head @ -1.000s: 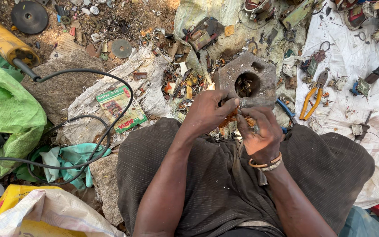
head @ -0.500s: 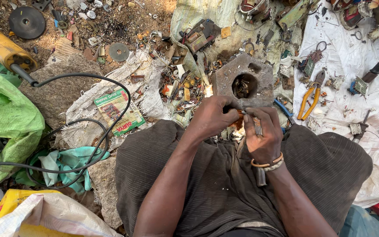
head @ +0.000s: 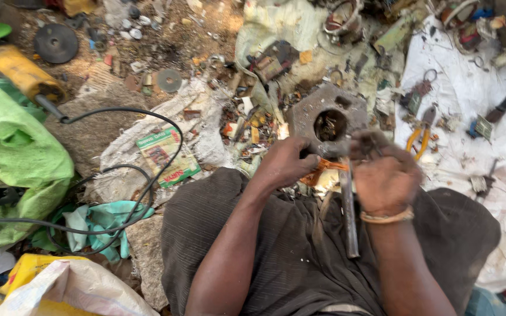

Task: The person sits on the ground and uses a hammer and pliers to break apart and separate copper windings from a motor component. They repeatedly strike the component on a metal block, pull out copper strands, and place them into a container.

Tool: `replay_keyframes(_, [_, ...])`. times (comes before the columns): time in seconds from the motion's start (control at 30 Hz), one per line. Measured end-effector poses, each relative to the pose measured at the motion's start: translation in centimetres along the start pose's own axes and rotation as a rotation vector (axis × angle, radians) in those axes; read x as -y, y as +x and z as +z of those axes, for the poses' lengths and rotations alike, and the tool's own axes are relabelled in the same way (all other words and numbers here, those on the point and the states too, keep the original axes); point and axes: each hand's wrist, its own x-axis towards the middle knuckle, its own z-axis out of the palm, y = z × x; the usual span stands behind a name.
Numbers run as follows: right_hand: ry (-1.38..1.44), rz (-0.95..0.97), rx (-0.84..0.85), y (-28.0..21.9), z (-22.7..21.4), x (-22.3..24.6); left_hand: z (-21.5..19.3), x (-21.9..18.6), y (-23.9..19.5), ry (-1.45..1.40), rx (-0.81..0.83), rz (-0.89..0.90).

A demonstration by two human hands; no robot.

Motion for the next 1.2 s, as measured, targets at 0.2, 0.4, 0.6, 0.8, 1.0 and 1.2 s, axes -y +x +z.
replay_keyframes(0.2, [-0.381, -0.687, 0.176, -2.5, 3.7, 4.0, 0.8, 1.0, 1.1, -0.108, -0.018, 0.175])
replay_keyframes(0.4, [-0.667, -0.741, 0.491, -6.7, 11.4, -2.6, 0.4, 2.0, 0.8, -0.481, 0.062, 0.26])
replay_keyframes(0.6, [-0.963, -0.625, 0.281, -3.8, 9.4, -0.9, -1.2, 2.8, 0.7, -0.917, 0.156, 0.349])
replay_keyframes(0.8, [-1.096, -0.045, 0.292, -4.0, 2.4, -0.3, -1.2, 1.4, -0.1, -1.151, 0.171, 0.13])
replay_keyframes(1.0, [-0.594, 0.086, 0.213, -4.5, 2.2, -2.1, -1.0, 1.1, -0.4, -1.138, 0.07, 0.219])
replay_keyframes(1.2, [-0.278, 0.265, 0.163, -5.2, 3.6, -0.3, -0.7, 0.9, 0.1, -0.763, 0.005, 0.243])
